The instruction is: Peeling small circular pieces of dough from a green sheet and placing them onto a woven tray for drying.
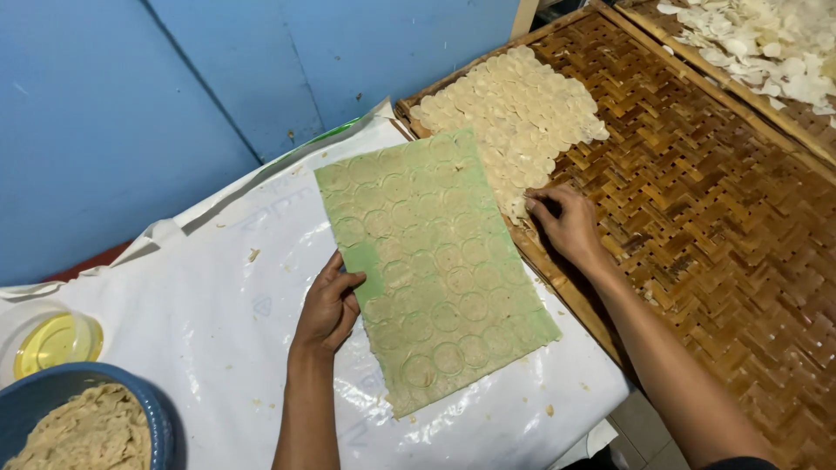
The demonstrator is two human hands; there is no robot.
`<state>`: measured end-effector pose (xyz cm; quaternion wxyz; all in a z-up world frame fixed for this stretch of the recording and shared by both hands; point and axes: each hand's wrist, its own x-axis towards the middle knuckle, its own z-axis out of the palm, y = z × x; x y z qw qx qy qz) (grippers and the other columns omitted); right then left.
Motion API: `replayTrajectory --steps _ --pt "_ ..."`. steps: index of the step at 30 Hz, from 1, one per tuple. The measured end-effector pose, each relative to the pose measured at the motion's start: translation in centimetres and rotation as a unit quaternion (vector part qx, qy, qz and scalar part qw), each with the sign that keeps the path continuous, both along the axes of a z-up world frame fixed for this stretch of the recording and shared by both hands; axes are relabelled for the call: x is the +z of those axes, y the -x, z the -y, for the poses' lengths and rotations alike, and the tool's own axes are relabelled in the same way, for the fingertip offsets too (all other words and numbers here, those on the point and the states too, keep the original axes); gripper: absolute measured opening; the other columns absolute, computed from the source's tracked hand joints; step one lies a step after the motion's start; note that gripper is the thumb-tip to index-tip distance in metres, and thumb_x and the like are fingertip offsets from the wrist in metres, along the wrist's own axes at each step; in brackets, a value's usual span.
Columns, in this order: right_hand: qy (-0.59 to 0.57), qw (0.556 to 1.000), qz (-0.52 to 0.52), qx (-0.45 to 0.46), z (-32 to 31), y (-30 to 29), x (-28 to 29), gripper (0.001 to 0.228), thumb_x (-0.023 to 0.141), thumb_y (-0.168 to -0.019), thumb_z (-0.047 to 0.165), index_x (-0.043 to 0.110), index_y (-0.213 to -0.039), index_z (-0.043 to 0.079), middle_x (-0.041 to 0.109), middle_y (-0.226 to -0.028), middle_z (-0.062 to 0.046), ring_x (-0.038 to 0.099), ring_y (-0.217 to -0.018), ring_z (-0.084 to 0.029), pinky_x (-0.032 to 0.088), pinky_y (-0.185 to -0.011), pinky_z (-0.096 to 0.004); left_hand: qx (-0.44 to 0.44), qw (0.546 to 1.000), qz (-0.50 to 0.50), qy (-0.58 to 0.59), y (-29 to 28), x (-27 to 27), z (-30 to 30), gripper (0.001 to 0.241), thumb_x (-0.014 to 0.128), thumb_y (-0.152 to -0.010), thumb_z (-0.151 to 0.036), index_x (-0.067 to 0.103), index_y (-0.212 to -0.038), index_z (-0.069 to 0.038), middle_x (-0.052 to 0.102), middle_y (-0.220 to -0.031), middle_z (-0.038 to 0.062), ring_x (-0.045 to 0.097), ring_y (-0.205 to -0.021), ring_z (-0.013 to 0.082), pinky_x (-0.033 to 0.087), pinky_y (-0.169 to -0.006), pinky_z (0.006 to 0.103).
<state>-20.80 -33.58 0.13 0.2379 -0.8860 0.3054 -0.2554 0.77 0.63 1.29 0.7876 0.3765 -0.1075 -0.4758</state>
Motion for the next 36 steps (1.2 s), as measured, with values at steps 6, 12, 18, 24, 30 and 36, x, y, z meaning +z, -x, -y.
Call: replayTrajectory --steps 6,12,18,24,30,36 --pt "0.002 0.999 0.05 -0.007 1.4 -0.9 -1.1 0.022 0.076 -0.094 0.018 0.079 -0.11 0.003 0.076 -0.102 -0.019 0.073 -0.086 -0.027 0.059 -0.078 -0.043 0.008 1.0 0.016 0.001 0.6 0.2 0.3 0.06 0.045 -0.092 0.008 0.041 -0.152 0.005 0.062 -0.133 0.021 0.064 -0.115 0.0264 0.052 -0.1 0.0383" --pt "-0.02 0.998 0.061 -0.026 0.3 -1.0 -0.4 0.025 0.074 -0.093 0.015 0.076 -0.115 0.002 0.074 -0.099 -0.018 0.071 -0.083 -0.028 0.058 -0.076 -0.042 0.035 0.999 -0.006 0.006 0.8 0.0 0.9 0.059 0.044 -0.092 0.009 0.04 -0.151 0.007 0.061 -0.136 0.021 0.064 -0.12 0.0271 0.051 -0.105 0.0377" --pt "0.034 0.998 0.046 -0.012 -0.9 -0.7 0.8 0.027 0.073 -0.098 0.018 0.076 -0.119 0.0 0.068 -0.099 -0.019 0.065 -0.092 -0.032 0.053 -0.084 -0.047 0.035 0.999 -0.005 0.037 0.5 0.9 1.9 0.059 0.043 -0.093 0.008 0.039 -0.152 0.007 0.06 -0.137 0.022 0.063 -0.12 0.0271 0.05 -0.106 0.038" --pt "0.057 0.994 0.09 -0.023 -4.9 0.6 3.4 0.03 0.07 -0.103 0.017 0.07 -0.127 -0.002 0.063 -0.114 -0.02 0.064 -0.1 -0.032 0.054 -0.085 -0.042 0.002 0.999 -0.006 0.048 -1.0 0.1 3.3 0.061 0.045 -0.092 0.006 0.038 -0.153 0.005 0.057 -0.141 0.02 0.061 -0.125 0.0264 0.05 -0.108 0.0383" --pt "0.002 0.991 0.045 0.123 -13.0 -2.0 6.1 0.026 0.068 -0.097 0.016 0.074 -0.12 0.005 0.066 -0.112 -0.015 0.067 -0.092 -0.025 0.058 -0.072 -0.035 -0.017 0.997 -0.046 0.068 -1.3 -0.5 3.2 0.058 0.048 -0.096 -0.001 0.038 -0.153 0.004 0.057 -0.141 0.018 0.06 -0.127 0.0244 0.05 -0.109 0.0375" --pt "0.088 0.952 0.014 0.291 -19.4 -6.1 6.8 0.028 0.072 -0.091 0.015 0.075 -0.117 0.007 0.062 -0.097 -0.013 0.062 -0.09 -0.028 0.054 -0.073 -0.039 -0.017 0.997 -0.041 0.058 -1.1 -1.2 2.8 0.053 0.051 -0.102 -0.008 0.038 -0.153 0.003 0.056 -0.14 0.017 0.058 -0.127 0.0227 0.05 -0.108 0.0372"
